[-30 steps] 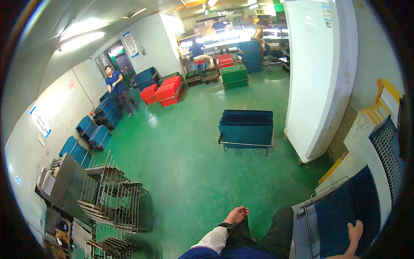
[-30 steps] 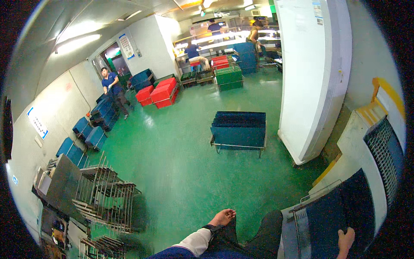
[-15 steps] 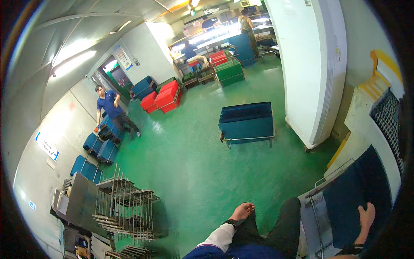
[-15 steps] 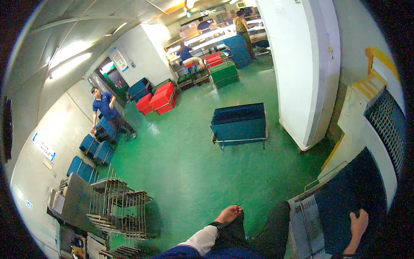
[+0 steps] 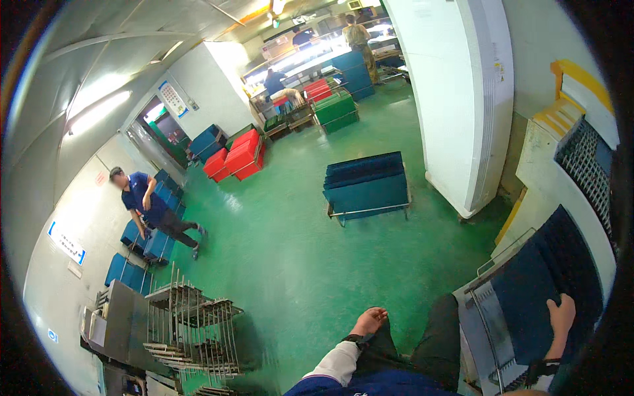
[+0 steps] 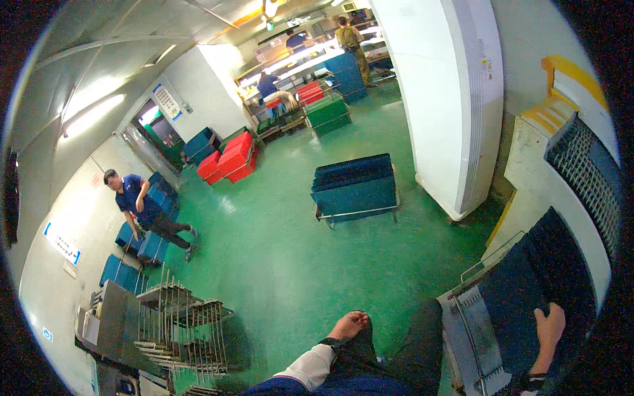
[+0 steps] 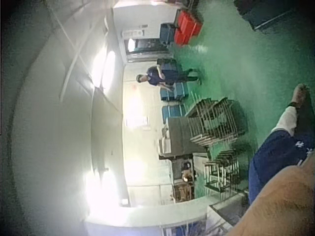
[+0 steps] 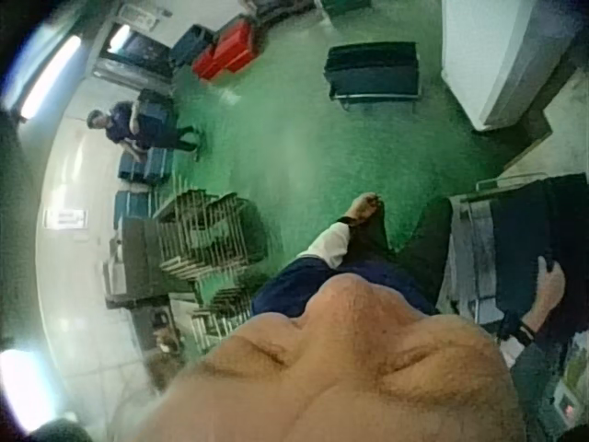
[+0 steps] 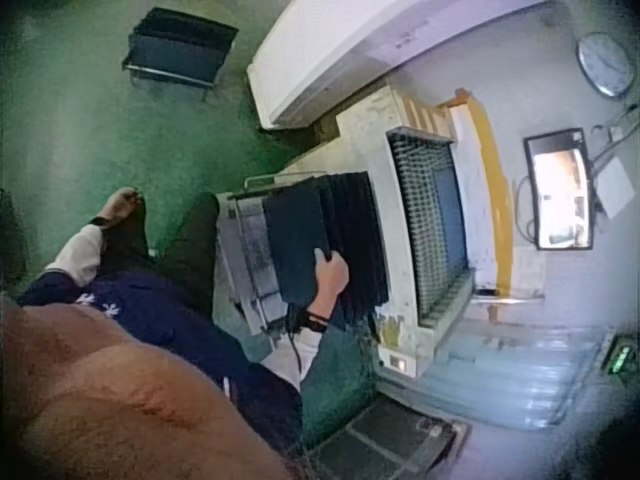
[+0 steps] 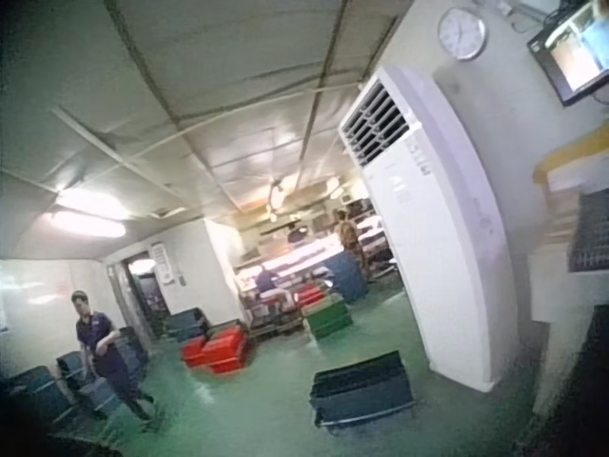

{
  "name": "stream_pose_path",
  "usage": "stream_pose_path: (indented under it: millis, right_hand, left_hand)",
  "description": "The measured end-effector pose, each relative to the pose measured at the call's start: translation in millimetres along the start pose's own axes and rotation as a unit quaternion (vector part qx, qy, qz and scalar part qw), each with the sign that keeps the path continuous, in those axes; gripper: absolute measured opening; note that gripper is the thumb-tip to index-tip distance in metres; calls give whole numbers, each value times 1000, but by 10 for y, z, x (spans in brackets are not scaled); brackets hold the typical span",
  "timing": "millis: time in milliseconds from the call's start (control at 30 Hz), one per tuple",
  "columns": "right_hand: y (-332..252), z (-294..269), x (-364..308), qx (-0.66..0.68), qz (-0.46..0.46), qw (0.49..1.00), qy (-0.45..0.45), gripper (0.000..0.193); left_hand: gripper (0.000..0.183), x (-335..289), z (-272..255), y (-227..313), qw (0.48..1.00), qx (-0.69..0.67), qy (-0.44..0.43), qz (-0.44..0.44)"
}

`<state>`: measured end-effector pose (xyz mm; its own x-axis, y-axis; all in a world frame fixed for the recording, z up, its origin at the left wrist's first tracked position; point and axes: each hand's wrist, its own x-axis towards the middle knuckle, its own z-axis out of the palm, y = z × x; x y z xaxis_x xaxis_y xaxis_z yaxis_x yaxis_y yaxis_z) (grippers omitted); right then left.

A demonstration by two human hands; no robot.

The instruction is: Manually handling and stacking metal sheets within a fabrication facility.

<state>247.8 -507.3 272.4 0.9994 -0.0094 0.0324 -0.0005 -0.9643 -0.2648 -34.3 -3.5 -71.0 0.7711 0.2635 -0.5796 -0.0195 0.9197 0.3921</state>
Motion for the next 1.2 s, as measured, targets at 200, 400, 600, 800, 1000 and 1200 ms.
stream_pose_path:
  millis: [200,400,600,800,1000,1200]
  right_hand:
    - [64,31,-6,-6,5,1000,26,47]
    - [197,98,38,-5,-16,999,29,50]
    - [-145,-111,-125,-6,6,1000,-24,50]
    - [-29,-5,-102,-12,1,1000,-16,49]
    - [209,222,5,-29,-22,999,-1,53]
    - [46,139,-31,-40,2,999,-24,51]
  left_hand:
    - [20,-34,79,46,998,-36,26,-50]
    - [27,-84,161,42,999,-30,22,-23]
    - [28,-31,38,12,999,-49,5,-5]
    - [27,-46,86,28,998,-49,25,-14]
    - [24,-70,19,8,999,-33,2,23]
    - [23,-213,251,38,998,-38,49,14]
